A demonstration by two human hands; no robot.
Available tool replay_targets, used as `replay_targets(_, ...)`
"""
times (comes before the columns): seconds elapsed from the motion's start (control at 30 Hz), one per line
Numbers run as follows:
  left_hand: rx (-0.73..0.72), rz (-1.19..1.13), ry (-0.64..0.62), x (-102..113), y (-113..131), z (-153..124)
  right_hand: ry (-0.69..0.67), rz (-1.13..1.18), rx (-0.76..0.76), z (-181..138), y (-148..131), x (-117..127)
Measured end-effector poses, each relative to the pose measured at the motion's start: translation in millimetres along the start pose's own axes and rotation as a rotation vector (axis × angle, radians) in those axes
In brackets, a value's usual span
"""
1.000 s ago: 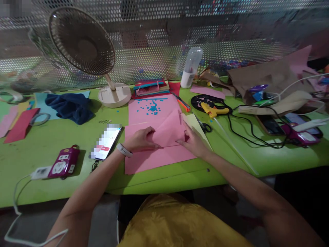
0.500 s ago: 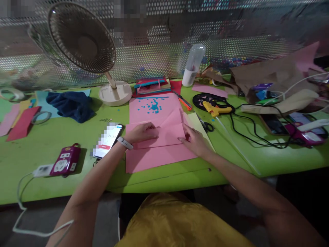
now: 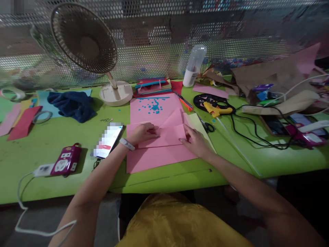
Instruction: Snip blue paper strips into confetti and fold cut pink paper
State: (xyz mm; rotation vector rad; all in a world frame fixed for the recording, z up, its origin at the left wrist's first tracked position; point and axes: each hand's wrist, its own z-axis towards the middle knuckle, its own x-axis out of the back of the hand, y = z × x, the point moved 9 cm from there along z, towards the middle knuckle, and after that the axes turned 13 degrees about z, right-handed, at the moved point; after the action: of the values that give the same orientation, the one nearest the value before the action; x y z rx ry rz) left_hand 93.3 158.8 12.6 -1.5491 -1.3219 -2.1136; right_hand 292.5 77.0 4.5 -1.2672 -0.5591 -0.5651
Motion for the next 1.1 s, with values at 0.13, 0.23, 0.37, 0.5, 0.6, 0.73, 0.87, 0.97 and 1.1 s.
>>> replay_targets(0.13,-0.023,0.011,0.017,0.2,0.2,-1.7,0.001,0.03,0.009,0.8,0.9,0.9)
replay_targets(0.23,-0.035,0.026,0.024,1.3,1.2,-2.6,-0.001,0.059,-0.023,0.7,-0.9,5.7)
replay_targets(0.37,-0.044,0.058,0.023,1.6,1.6,-3.1,-0.031,0.006,-0.075,-0.7,-3.2,11.8)
replay_targets(0.5,-0.057,0.067,0.036,0.8,0.6,-2.5,-0.038,-0.014,-0.075,-0.1,0.0,13.6)
replay_targets(0.6,-0.064,0.112,0.045,0.9,0.3,-1.9,-0.044,0.003,-0.072,1.8,3.8,12.1)
replay_targets(0.73,-0.057,0.115,0.034,1.5,1.1,-1.9,-0.046,0.02,-0.062,4.4,6.5,11.3)
replay_targets(0.87,-0.038,0.114,0.019,2.8,3.9,-2.2,-0.05,-0.011,-0.059,5.7,10.4,10.8)
replay_targets(0.97,-0.03,0.119,0.014,3.7,6.0,-2.2,-0.064,-0.021,-0.048,5.8,11.7,9.5)
replay_targets(1.1,-0.023,0.126,0.016,3.8,6.1,-2.4,-0.066,-0.019,-0.05,5.1,13.2,9.2)
